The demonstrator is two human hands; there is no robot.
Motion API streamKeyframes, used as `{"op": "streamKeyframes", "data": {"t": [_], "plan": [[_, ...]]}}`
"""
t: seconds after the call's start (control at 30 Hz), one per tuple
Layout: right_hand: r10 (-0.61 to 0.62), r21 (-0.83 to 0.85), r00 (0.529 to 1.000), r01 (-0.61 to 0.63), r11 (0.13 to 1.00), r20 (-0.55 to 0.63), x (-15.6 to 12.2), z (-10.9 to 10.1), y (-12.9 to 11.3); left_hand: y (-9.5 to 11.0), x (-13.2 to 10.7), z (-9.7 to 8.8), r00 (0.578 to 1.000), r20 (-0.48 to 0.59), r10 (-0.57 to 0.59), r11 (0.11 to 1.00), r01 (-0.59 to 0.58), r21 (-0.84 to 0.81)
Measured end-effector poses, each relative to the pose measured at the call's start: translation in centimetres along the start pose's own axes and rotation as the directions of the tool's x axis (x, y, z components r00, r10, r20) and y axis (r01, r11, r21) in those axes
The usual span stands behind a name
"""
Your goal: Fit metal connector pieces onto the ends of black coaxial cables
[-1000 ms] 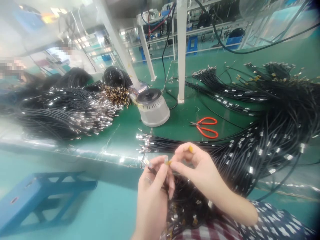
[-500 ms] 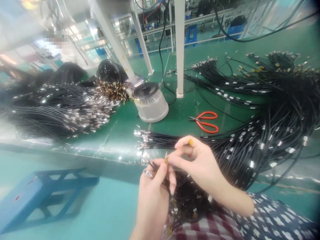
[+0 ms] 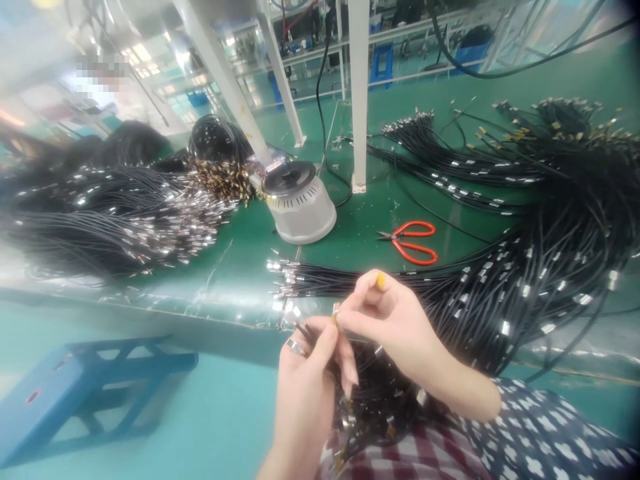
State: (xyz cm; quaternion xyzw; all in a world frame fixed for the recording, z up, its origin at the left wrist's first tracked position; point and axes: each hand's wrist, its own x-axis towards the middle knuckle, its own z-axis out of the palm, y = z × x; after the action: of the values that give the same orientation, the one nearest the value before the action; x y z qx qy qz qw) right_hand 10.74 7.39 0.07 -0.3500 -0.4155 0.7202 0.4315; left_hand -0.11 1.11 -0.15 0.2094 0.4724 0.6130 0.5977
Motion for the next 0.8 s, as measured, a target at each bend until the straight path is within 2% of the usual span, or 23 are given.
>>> {"op": "streamKeyframes", "data": {"t": [0.13,0.2,0.37,0.5,0.6,0.67,0.8], "plan": [[-0.071,-0.17,0.992,0.053,0.984,-0.103,-0.7,0.3,-0.4,0.2,0.0,0.3,0.997,-0.053,0.055,0.998,-0.053,0.044],[-0.069,-0.211,0.993,0.048,0.976,-0.095,-0.9,0.2,-0.8,0.3,0.0,0.3,0.997,-0.051,0.056,0.997,-0.054,0.05],[0.104,-0.109,0.987,-0.091,0.99,0.121,0.3,-0.7,-1.5,0.4,0.1,0.1,0.999,0.048,-0.004,1.0,0.005,-0.014],[0.195,0.073,0.929,-0.228,0.971,0.314,1.6,-1.4,-1.3,0.3,0.3,-0.1,0.986,0.14,-0.092,0.991,0.104,-0.082],[0.183,0.127,0.888,-0.258,0.958,0.421,2.2,-1.9,-0.9,0.1,0.5,-0.3,0.971,0.179,-0.159,0.974,0.184,-0.135],[0.162,0.126,0.881,-0.241,0.962,0.444,2.2,-2.1,-0.7,0.0,0.6,-0.3,0.969,0.179,-0.172,0.966,0.201,-0.161],[0.099,0.147,0.912,-0.17,0.974,0.397,1.4,-1.8,-1.0,0.1,0.6,-0.2,0.969,0.178,-0.173,0.965,0.203,-0.169]]}}
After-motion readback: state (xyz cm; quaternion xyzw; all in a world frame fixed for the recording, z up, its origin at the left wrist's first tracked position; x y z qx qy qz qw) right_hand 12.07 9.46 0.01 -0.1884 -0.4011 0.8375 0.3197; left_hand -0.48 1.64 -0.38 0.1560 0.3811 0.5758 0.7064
